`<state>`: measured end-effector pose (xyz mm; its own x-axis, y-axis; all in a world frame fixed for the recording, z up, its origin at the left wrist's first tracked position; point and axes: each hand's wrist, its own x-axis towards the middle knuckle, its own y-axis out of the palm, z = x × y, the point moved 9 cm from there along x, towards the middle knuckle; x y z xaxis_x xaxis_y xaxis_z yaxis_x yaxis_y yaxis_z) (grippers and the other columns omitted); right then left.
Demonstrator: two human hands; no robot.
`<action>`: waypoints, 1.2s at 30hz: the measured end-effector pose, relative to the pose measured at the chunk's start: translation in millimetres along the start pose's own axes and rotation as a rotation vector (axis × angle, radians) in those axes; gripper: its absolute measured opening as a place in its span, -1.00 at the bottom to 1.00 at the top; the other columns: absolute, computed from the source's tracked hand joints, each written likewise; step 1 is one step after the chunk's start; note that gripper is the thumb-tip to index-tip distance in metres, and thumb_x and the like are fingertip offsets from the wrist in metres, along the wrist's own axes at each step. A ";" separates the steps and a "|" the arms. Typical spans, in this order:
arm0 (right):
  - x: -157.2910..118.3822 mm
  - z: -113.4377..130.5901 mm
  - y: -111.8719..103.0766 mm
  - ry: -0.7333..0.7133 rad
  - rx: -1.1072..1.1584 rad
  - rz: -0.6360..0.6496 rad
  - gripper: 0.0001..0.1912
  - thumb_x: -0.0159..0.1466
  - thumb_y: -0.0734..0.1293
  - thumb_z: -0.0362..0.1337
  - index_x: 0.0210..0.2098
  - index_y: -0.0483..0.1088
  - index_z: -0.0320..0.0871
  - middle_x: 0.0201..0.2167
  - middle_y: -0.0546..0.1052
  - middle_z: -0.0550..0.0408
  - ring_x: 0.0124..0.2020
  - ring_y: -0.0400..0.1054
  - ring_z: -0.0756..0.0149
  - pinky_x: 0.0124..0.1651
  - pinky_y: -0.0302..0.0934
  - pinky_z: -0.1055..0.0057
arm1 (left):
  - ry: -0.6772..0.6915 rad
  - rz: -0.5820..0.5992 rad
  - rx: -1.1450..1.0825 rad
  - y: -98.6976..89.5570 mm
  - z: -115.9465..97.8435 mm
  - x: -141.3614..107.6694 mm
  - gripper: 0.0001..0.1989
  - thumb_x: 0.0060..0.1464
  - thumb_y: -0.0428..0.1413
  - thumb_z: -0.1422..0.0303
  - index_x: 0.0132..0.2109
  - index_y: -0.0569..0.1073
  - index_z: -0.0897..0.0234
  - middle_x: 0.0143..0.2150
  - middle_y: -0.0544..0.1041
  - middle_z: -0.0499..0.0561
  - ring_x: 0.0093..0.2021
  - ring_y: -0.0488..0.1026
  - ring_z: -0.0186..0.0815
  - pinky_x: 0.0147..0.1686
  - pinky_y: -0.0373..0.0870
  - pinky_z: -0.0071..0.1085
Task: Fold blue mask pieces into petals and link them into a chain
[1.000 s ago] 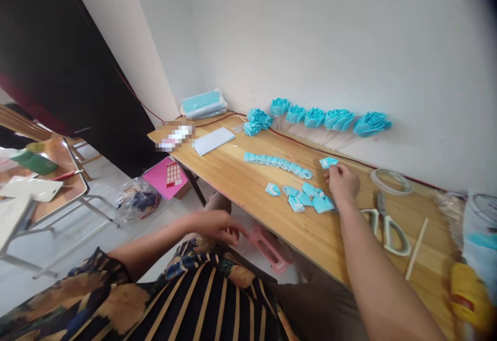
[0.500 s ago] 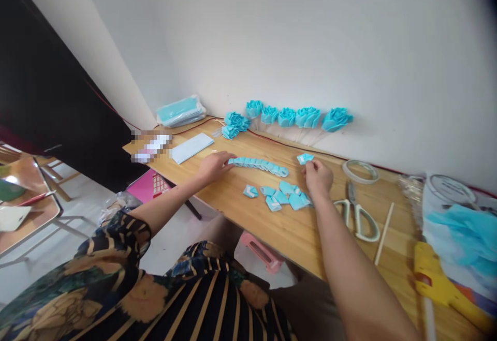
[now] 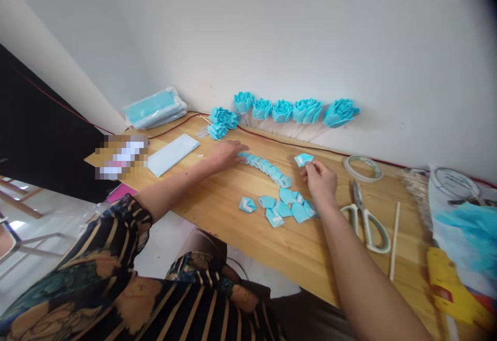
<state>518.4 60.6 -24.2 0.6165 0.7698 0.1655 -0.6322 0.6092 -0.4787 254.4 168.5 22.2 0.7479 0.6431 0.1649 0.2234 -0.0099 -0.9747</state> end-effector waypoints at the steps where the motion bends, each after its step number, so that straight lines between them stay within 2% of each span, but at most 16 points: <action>1: 0.0 -0.5 0.5 0.004 0.013 0.005 -0.71 0.19 0.22 -0.07 -0.52 0.40 -0.10 -0.60 0.50 0.12 -0.57 0.31 0.31 -0.43 0.15 0.37 | 0.006 -0.032 -0.041 -4.2 -1.3 1.2 -0.61 0.23 0.08 0.22 0.12 0.46 0.29 -0.10 0.55 0.15 -0.12 0.48 -0.18 -0.17 0.33 -0.37; 6: 1.6 -3.2 1.4 0.026 0.056 0.012 -0.73 0.19 0.24 -0.09 -0.48 0.42 -0.12 -0.58 0.52 0.12 -0.58 0.31 0.33 -0.45 0.16 0.38 | 0.008 -0.188 -0.321 -22.0 -11.4 3.1 -0.60 0.27 0.02 0.15 0.07 0.51 0.34 -0.20 0.59 0.10 -0.21 0.49 -0.27 -0.19 0.32 -0.40; 10: 0.6 -0.4 2.7 0.026 0.080 0.039 -0.71 0.17 0.27 -0.05 -0.49 0.43 -0.12 -0.55 0.53 0.12 -0.57 0.30 0.34 -0.43 0.17 0.38 | 0.069 -0.200 -0.533 -26.9 -37.8 12.2 -0.66 0.26 0.03 0.22 -0.03 0.56 0.35 -0.16 0.62 0.10 -0.23 0.50 -0.31 -0.25 0.32 -0.44; 13: -1.2 2.4 3.9 0.017 0.093 0.063 -0.71 0.16 0.29 -0.04 -0.48 0.44 -0.12 -0.55 0.53 0.12 -0.57 0.30 0.34 -0.42 0.17 0.37 | 0.097 -0.209 -0.602 -26.0 -54.5 17.5 -0.70 0.25 0.05 0.26 -0.07 0.58 0.36 -0.21 0.62 0.07 -0.30 0.48 -0.35 -0.32 0.29 -0.46; 18: -2.9 2.8 4.9 0.007 0.087 0.067 -0.72 0.16 0.30 -0.05 -0.46 0.46 -0.12 -0.54 0.54 0.12 -0.55 0.32 0.33 -0.39 0.17 0.37 | 0.128 -0.297 -0.612 -25.2 -57.4 5.9 -0.73 0.26 0.04 0.30 -0.17 0.59 0.37 -0.25 0.61 0.09 -0.32 0.46 -0.37 -0.29 0.31 -0.47; 23: -2.7 0.9 5.3 0.011 0.066 0.063 -0.72 0.17 0.30 -0.05 -0.47 0.46 -0.13 -0.54 0.54 0.12 -0.56 0.32 0.32 -0.41 0.16 0.37 | 0.211 -0.423 -0.590 -37.2 -58.5 -8.8 -0.72 0.27 0.04 0.28 -0.15 0.59 0.35 -0.30 0.60 0.08 -0.41 0.42 -0.41 -0.35 0.30 -0.48; 27: -2.7 0.3 5.9 0.005 0.062 0.072 -0.72 0.19 0.30 -0.05 -0.46 0.47 -0.13 -0.53 0.54 0.11 -0.56 0.32 0.33 -0.42 0.15 0.37 | 0.304 -0.399 -0.539 -31.6 -67.7 -7.6 -0.74 0.26 0.03 0.31 -0.14 0.59 0.33 -0.34 0.60 0.07 -0.39 0.45 -0.39 -0.35 0.30 -0.48; 32: -2.5 2.8 7.2 -0.033 0.063 0.101 -0.72 0.20 0.32 -0.05 -0.42 0.49 -0.12 -0.52 0.55 0.12 -0.55 0.33 0.32 -0.39 0.17 0.36 | 0.279 -0.361 -0.513 -20.7 -60.9 -3.4 -0.72 0.28 0.02 0.29 -0.15 0.59 0.31 -0.31 0.61 0.09 -0.32 0.50 -0.35 -0.31 0.32 -0.46; 36: -6.1 13.7 11.8 -0.087 0.093 0.168 -0.70 0.21 0.31 -0.02 -0.41 0.50 -0.12 -0.48 0.56 0.11 -0.47 0.40 0.29 -0.31 0.24 0.35 | 0.280 -0.324 -0.490 -17.8 -59.6 -2.6 -0.71 0.29 0.01 0.27 -0.16 0.58 0.32 -0.31 0.60 0.08 -0.32 0.50 -0.35 -0.31 0.32 -0.46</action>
<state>500.7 65.7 -19.0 0.4584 0.8730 0.1663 -0.7659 0.4830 -0.4244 285.8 121.3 48.2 0.7145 0.4491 0.5365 0.6747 -0.2396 -0.6981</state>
